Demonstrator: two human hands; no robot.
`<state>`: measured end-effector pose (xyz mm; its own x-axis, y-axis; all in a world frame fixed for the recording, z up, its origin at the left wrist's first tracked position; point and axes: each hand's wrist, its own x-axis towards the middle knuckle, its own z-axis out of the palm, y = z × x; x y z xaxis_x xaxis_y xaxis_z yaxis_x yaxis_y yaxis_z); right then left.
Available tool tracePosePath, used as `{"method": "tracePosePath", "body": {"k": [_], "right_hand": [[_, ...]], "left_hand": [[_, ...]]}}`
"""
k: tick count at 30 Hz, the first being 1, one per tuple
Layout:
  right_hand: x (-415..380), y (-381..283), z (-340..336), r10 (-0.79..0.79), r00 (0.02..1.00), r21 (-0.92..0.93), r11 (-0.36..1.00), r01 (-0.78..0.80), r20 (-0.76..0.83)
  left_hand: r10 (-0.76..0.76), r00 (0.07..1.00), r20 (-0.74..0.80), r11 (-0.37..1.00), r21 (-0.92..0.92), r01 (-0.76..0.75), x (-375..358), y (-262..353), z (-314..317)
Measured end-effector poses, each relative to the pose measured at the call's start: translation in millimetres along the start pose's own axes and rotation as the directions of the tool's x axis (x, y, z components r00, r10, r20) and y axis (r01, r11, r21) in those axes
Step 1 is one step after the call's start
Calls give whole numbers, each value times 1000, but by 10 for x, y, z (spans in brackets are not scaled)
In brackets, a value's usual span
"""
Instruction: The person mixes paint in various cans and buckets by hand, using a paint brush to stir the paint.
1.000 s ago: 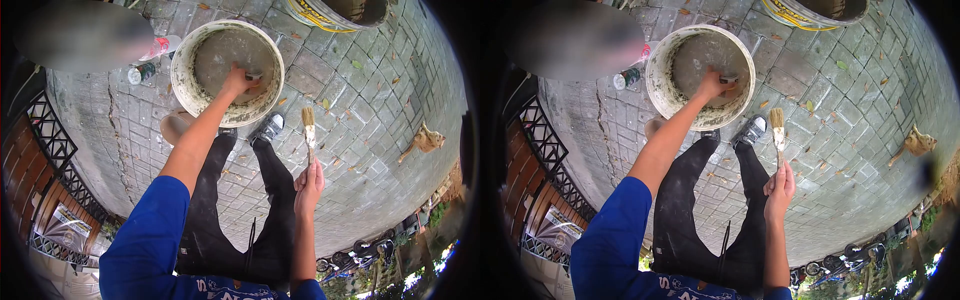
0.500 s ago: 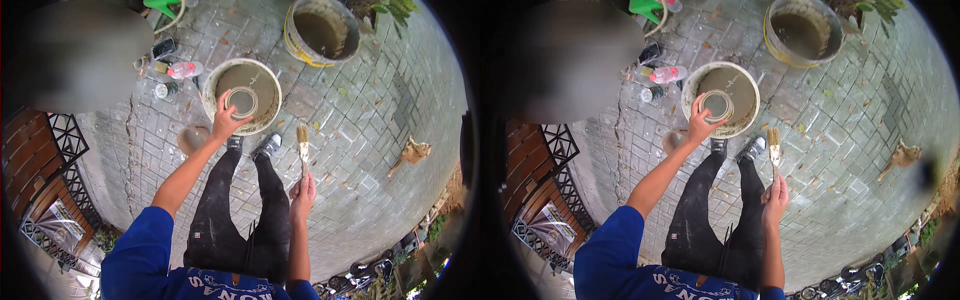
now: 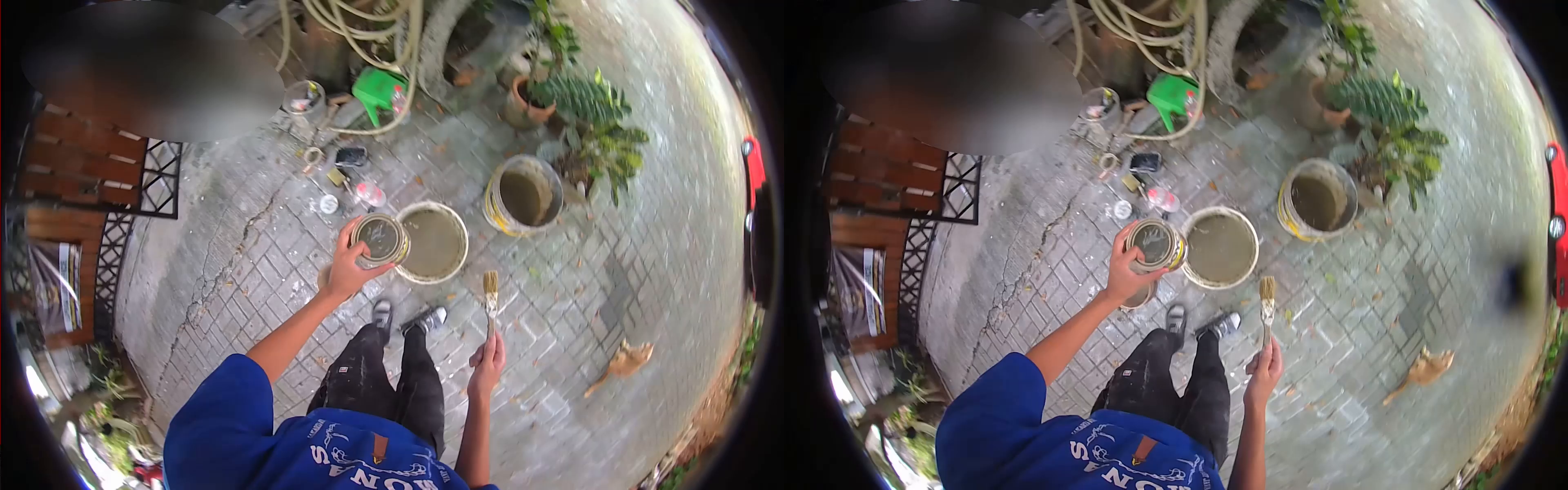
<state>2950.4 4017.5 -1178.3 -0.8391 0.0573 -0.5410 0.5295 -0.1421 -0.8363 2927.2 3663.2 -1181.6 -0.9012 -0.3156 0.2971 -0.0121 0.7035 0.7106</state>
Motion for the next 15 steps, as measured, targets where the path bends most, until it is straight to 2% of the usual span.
{"method": "tracePosePath", "body": {"k": [3, 7, 11, 15], "right_hand": [[-247, -125, 130, -67, 997, -33, 997, 69, 38], [-655, -69, 482, -127, 991, -54, 990, 129, 46], [-1134, 161, 956, -143, 985, -89, 984, 152, 102], [-1710, 565, 1814, -130, 967, -106, 982, 156, 218]], "left_hand": [[-68, 997, -33, 998, 0, 68, -214, 111, -614], [-79, 988, -131, 997, -4, 80, -604, 15, -1498], [-186, 955, -230, 983, -41, 181, -1118, -323, -2480], [-280, 915, -291, 960, -65, 273, -1677, -1016, -3624]]}}
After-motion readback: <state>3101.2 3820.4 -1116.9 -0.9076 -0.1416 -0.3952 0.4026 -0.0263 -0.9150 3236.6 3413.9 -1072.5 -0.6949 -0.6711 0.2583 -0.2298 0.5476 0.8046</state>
